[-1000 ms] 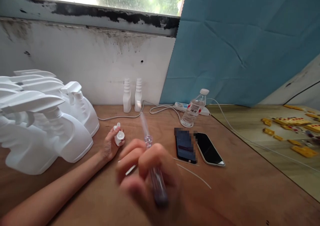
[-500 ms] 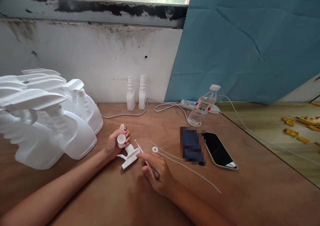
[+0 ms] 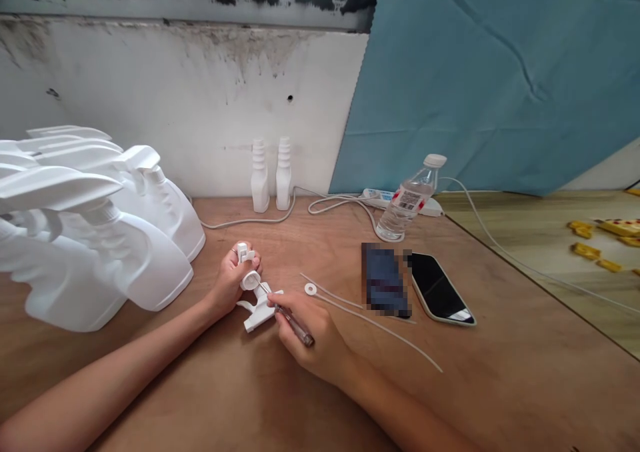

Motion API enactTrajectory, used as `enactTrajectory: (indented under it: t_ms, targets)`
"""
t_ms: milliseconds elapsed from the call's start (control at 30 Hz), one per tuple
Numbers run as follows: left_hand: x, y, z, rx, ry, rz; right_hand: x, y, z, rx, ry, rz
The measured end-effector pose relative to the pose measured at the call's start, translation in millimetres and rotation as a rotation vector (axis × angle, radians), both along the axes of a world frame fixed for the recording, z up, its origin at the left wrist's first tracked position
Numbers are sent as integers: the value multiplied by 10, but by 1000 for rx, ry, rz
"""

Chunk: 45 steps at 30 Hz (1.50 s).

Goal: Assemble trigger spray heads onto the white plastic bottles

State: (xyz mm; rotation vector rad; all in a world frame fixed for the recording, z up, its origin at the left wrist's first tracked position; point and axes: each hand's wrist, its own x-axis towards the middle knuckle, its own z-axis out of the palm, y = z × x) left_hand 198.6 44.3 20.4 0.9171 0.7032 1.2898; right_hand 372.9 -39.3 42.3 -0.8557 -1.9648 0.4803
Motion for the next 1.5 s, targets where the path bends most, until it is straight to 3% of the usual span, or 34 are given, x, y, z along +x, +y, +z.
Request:
enactTrajectory:
  t_ms: [167, 333, 433, 567, 667, 800, 1067, 1200, 1500]
  targets:
    - [22, -22, -7, 84, 74, 51, -8, -20, -12, 88, -23, -80]
    - [9, -3, -49, 121, 91, 42, -44, -56, -9, 122, -120, -56]
    - [7, -3, -49, 101, 70, 25, -56, -71, -11, 11, -30, -77]
    - [13, -18, 21, 41, -31, -24, -77, -83, -2, -251, 162, -113]
    - [15, -35, 87, 6, -127, -103, -107, -73, 8, -317, 278, -31]
    - [20, -46, 104, -43, -168, -203, -113, -55, 15, -273, 261, 38]
    - [42, 3, -32, 15, -49, -48, -71, -59, -30, -23, 38, -93]
    - [31, -14, -41, 33, 30, -77, -96, -60, -57, -37, 50, -132]
    - [-12, 11, 46, 18, -159, -198, -89, -45, -148, -120, 144, -13]
